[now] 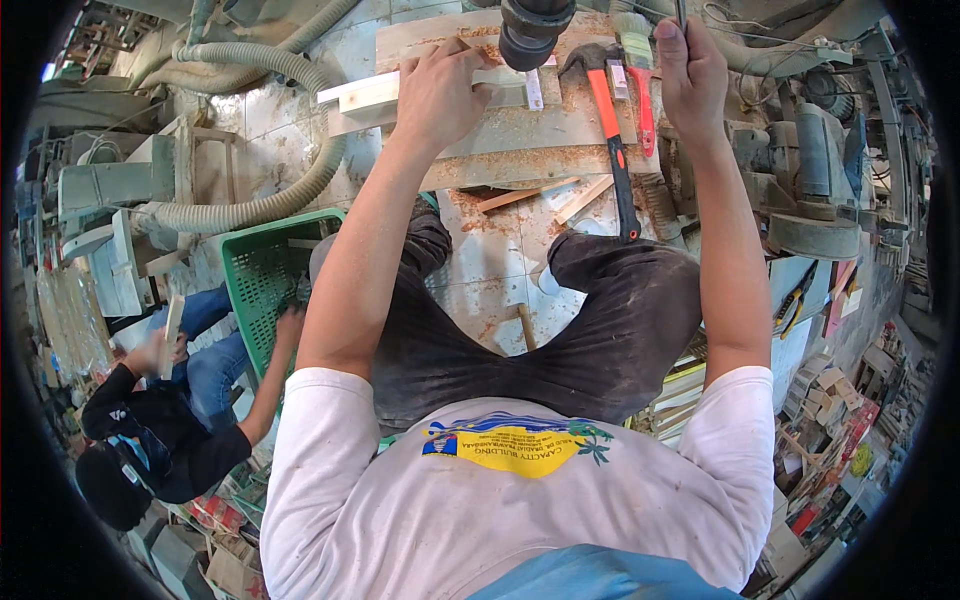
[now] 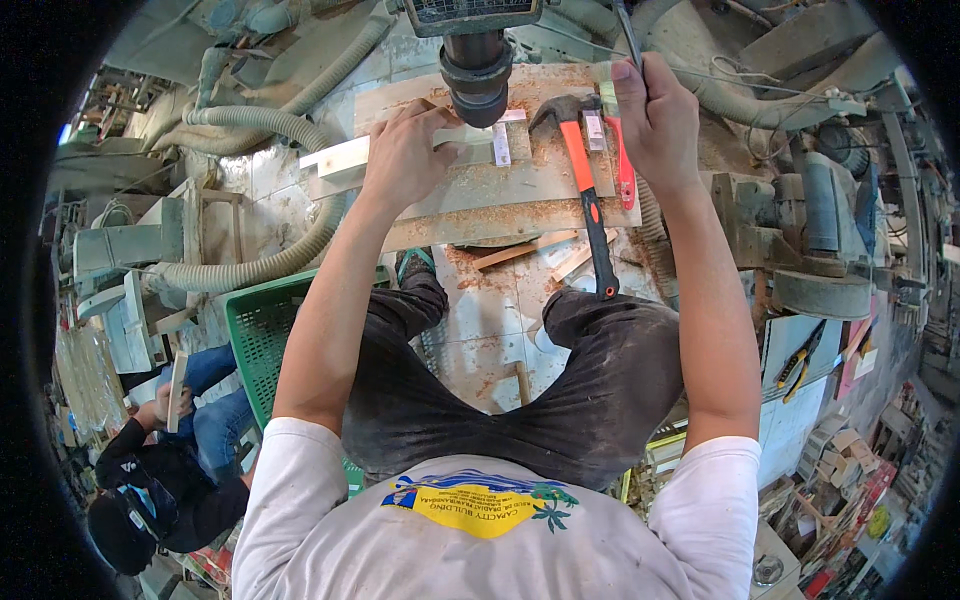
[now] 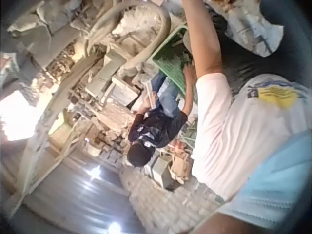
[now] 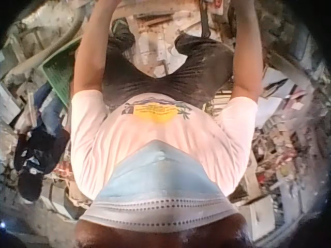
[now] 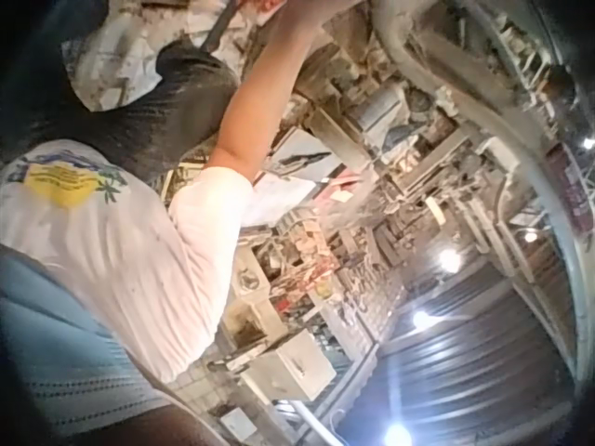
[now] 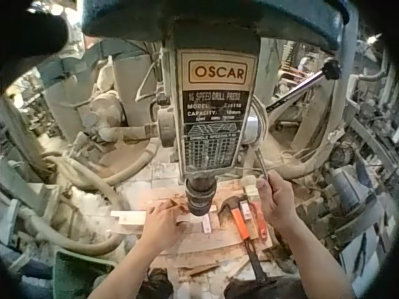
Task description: The recorder is using a drill press to make holes in wood blocks, then cleaning them with a brush and coordinating with a co-worker.
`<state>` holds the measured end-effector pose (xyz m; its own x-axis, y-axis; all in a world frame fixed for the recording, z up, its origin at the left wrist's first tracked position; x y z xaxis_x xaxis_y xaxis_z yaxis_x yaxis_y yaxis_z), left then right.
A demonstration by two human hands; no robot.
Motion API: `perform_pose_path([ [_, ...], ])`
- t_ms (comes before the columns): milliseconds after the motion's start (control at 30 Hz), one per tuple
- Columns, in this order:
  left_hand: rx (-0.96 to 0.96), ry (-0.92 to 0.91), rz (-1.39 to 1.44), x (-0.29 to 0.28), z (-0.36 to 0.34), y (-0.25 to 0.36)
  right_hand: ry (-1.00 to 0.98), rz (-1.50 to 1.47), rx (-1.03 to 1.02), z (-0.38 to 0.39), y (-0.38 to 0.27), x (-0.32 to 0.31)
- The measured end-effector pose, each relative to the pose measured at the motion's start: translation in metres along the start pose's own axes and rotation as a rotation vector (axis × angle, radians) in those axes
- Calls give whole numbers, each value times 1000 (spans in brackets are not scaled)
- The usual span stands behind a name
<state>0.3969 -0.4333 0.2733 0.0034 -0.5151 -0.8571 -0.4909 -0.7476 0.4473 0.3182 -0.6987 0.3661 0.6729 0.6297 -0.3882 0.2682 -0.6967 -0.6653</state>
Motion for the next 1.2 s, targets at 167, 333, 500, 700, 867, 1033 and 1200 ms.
perform_pose_path([
  [167, -4, -5, 17, 1, 0, -1, -21, 126, -30, -10, 18, 18],
  [333, -4, -11, 2, 0, -1, 0, -33, 199, -24, -25, 25, 36],
  [500, -4, -8, 10, -1, 0, 0, -287, 257, 152, -7, -19, -3],
  [700, 14, -12, -7, 5, 0, -2, -14, -140, 421, -53, -122, -103],
  [867, 167, 142, -132, -24, 8, 16, 236, -55, 56, -87, -179, -111],
  [1033, 53, 372, 95, -105, 59, 31, 198, -324, 202, -61, -162, -122],
  [1200, -186, 517, 409, -165, 94, 50, -104, -371, 407, 25, -131, -76],
])
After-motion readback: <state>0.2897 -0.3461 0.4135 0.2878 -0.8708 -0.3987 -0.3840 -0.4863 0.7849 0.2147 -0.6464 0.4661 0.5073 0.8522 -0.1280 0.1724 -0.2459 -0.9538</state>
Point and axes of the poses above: each hand's wrist, its own z-axis away from the middle knuckle, its own x-axis out of the palm, y = z × x, the point moved 9 cm from there along -z, towards the middle knuckle, and after that the axes turned 12 degrees about y, right-handed, at the moved point
